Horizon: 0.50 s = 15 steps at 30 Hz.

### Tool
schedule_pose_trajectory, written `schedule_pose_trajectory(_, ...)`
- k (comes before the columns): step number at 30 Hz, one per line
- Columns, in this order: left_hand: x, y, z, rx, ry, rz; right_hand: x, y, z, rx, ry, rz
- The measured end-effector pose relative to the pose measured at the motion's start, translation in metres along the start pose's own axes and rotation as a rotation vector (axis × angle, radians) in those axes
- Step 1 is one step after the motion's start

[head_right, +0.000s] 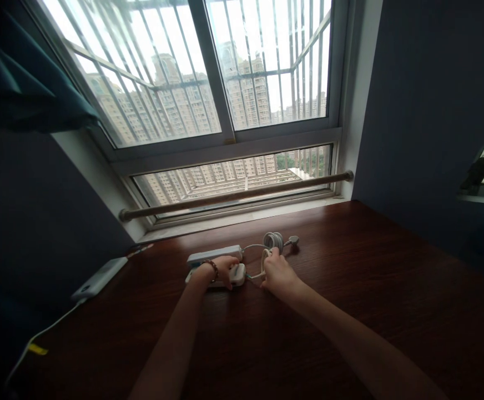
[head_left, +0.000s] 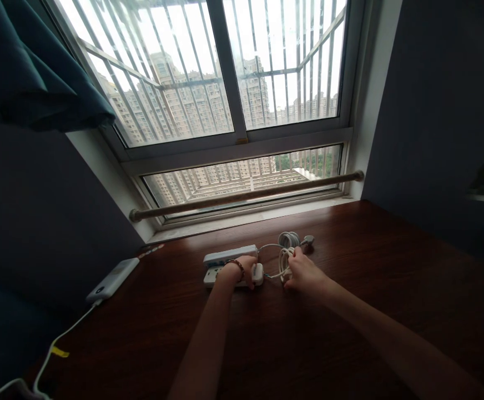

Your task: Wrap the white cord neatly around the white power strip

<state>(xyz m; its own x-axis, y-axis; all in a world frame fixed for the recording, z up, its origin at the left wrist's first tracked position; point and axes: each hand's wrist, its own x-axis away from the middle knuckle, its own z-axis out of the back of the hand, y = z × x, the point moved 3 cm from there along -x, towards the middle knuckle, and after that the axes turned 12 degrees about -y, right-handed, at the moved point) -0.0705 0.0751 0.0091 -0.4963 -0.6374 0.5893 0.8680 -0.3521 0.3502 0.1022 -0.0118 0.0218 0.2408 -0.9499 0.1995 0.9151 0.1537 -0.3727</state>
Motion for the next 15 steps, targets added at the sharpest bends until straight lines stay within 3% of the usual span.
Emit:
schedule_pose_trajectory(4, -0.017, -0.006, -0.006, -0.136, -0.048, 0.188, 0.003, -0.001, -0.001, 0.038, -0.045, -0.043)
schedule_pose_trajectory(7, -0.022, -0.007, -0.007, -0.160, -0.057, 0.231, 0.006, -0.002, 0.001, 0.055, -0.090, -0.064)
schedule_pose_trajectory(11, -0.006, -0.009, 0.001, -0.072, -0.025, 0.101, 0.010, -0.001, 0.004, 0.051, -0.143, -0.093)
schedule_pose_trajectory(15, 0.033, -0.010, 0.015, 0.152, 0.072, -0.144, 0.013, 0.009, 0.012, 0.018, -0.161, -0.123)
